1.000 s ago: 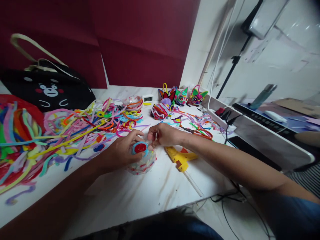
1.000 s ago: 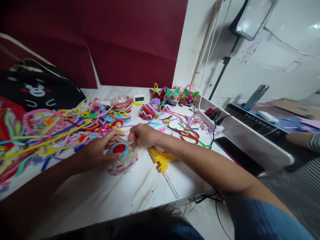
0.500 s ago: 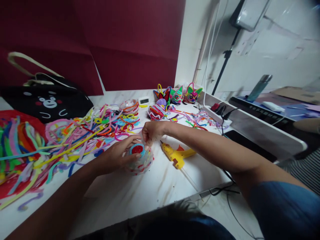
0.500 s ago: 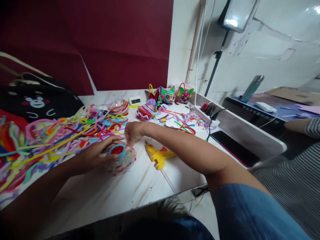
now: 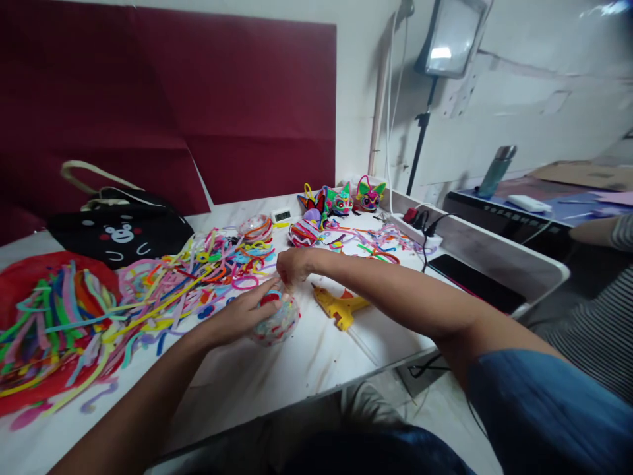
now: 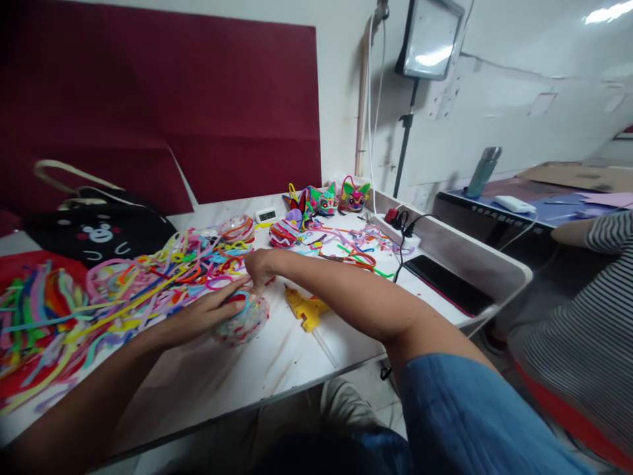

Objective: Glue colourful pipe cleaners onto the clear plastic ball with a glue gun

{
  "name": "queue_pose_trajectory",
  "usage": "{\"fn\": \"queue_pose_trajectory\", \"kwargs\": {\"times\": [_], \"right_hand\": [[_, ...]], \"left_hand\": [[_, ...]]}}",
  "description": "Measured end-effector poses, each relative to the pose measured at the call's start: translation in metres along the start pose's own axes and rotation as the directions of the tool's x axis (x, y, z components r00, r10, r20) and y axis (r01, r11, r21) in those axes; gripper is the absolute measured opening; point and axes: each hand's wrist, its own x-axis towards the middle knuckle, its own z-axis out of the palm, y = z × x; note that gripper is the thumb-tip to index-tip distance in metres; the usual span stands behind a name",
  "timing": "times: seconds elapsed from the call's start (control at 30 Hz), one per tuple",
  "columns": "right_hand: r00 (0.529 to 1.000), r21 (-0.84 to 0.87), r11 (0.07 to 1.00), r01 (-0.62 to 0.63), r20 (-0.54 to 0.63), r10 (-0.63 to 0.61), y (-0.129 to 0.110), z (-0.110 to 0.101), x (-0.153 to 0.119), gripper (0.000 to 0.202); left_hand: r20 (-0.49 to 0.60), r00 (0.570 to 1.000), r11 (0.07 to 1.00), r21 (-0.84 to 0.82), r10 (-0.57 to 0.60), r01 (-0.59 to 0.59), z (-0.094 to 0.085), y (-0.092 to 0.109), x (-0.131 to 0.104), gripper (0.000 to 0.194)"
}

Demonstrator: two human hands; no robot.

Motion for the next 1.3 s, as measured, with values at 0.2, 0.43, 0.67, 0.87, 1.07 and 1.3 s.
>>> {"fn": "queue_pose_trajectory", "kwargs": {"times": [0.2,0.43,0.67,0.87,1.07,1.3], "right_hand": [[0.999,-0.035,0.999,0.036,0.04,-0.035,0.003,-0.003,0.003,0.048],[0.994,-0.03,0.996,0.081,0.081,-0.079,0.011,-0.005,0.015,0.063],[0.974,0.003,0.986,0.168,0.152,-0.166,0.017,-0.007,0.035,0.066],[0.951,0.101,0.964,0.246,0.169,-0.26,0.024,-0.005,0.045,0.064],[0.956,0.144,0.955,0.26,0.102,-0.275,0.018,-0.009,0.044,0.046],[0.929,0.161,0.946,0.281,-0.292,-0.227,0.027,-0.006,0.016,0.014]], "left_hand": [[-0.131,0.99,0.987,0.141,-0.053,0.071,0.032,-0.002,-0.002,0.081],[-0.186,0.981,0.989,0.143,0.047,-0.021,0.04,-0.009,-0.002,0.068],[-0.261,0.959,0.99,0.115,0.112,-0.084,0.053,-0.022,0.001,0.064],[-0.243,0.963,0.987,0.135,0.12,-0.089,0.047,-0.017,-0.002,0.055],[-0.267,0.957,0.979,0.191,0.117,-0.066,0.051,-0.029,0.006,0.052],[-0.185,0.974,0.963,0.256,0.131,-0.081,0.038,-0.025,0.0,0.052]]}}
